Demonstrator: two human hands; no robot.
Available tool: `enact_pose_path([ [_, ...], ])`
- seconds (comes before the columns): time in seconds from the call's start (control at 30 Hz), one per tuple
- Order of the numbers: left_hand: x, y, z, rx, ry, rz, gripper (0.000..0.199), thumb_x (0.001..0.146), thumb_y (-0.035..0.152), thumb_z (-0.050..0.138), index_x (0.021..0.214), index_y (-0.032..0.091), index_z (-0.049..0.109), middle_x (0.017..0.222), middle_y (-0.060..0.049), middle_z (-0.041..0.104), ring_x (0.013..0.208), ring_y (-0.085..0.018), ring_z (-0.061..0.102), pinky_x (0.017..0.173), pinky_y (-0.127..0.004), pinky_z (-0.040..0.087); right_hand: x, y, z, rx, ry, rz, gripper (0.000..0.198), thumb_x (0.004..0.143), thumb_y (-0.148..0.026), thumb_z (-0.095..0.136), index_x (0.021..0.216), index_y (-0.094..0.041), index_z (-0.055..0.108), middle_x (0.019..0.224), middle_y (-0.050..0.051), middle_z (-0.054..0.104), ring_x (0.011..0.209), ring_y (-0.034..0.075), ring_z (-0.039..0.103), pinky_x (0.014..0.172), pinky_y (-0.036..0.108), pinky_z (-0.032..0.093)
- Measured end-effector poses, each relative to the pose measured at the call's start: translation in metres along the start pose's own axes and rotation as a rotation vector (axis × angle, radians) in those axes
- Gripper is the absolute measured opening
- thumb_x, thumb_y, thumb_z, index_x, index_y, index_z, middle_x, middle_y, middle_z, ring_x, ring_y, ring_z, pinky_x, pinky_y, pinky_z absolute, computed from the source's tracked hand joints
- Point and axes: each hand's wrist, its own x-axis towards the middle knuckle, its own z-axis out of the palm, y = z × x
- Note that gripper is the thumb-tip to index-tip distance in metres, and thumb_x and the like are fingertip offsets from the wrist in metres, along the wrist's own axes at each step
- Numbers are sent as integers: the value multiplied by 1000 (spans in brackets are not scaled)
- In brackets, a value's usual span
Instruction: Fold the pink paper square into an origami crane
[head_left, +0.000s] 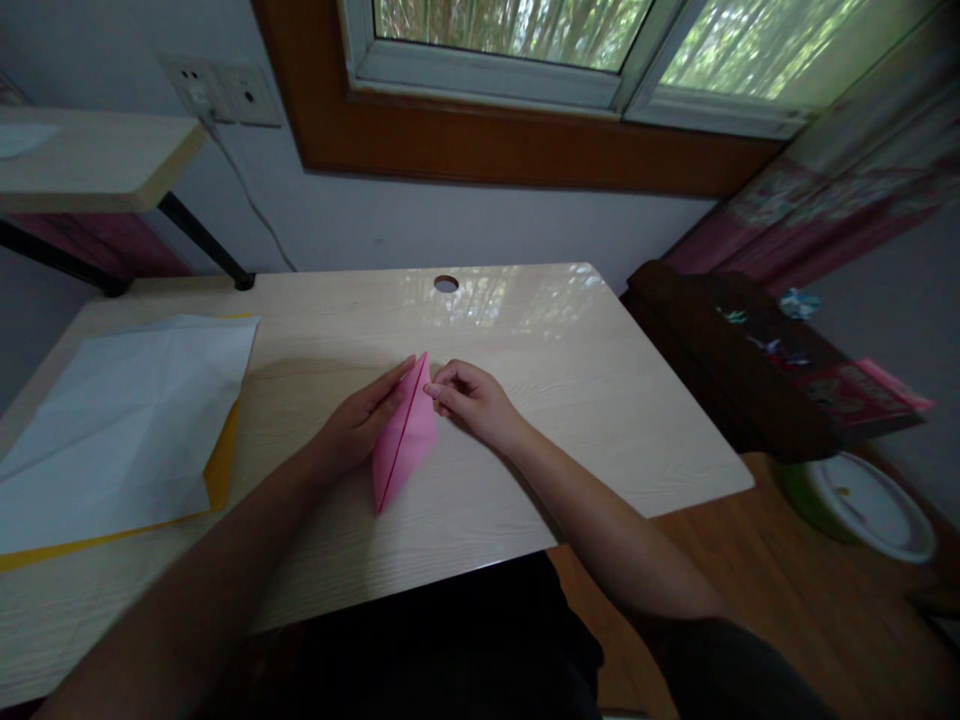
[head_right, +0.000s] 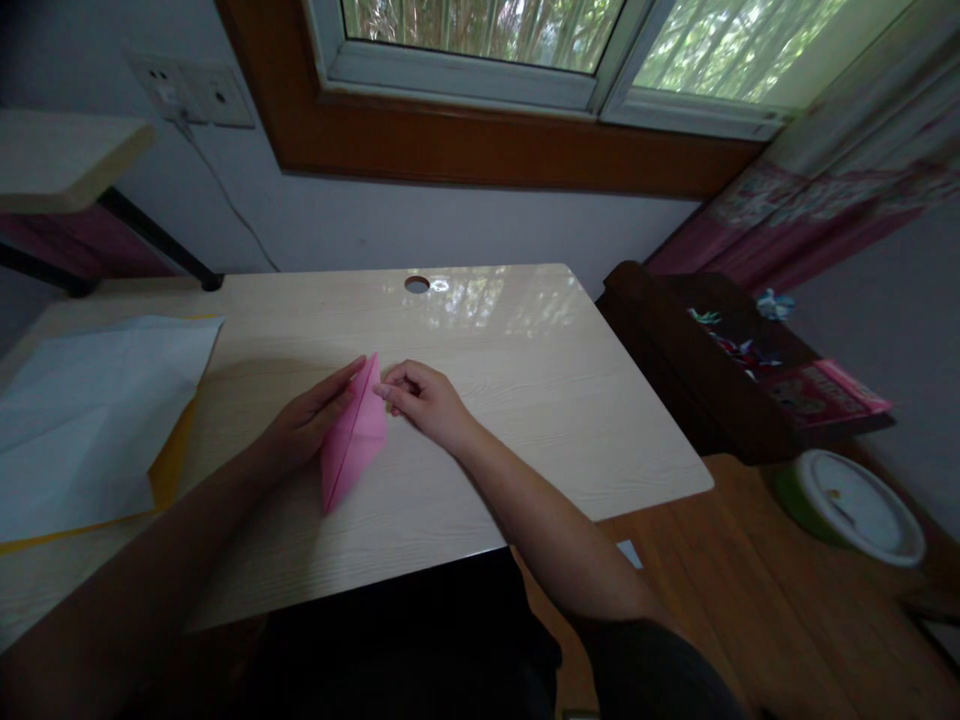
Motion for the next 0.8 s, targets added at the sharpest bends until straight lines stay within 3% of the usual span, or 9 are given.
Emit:
enact_pose_path([
  [0.53, -2, 6, -3, -24, -81, 47, 49, 100, 48, 53, 145, 28, 58, 147, -5, 61, 134, -26, 58, 118, -43, 42, 3, 7, -4, 102, -36, 57, 32, 78, -45, 81, 84, -20, 62, 68, -4, 63, 60, 10, 55, 60, 26, 47],
  [0.8, -1, 2, -5, 8, -119, 73, 67, 88, 51, 71, 148, 28, 54, 149, -6, 59, 136, -30, 56, 117, -43, 42, 2, 7, -4, 140, -69, 62, 27, 81, -39, 80, 84, -19, 62, 66, -5, 63, 58, 9, 55, 58, 23, 44],
])
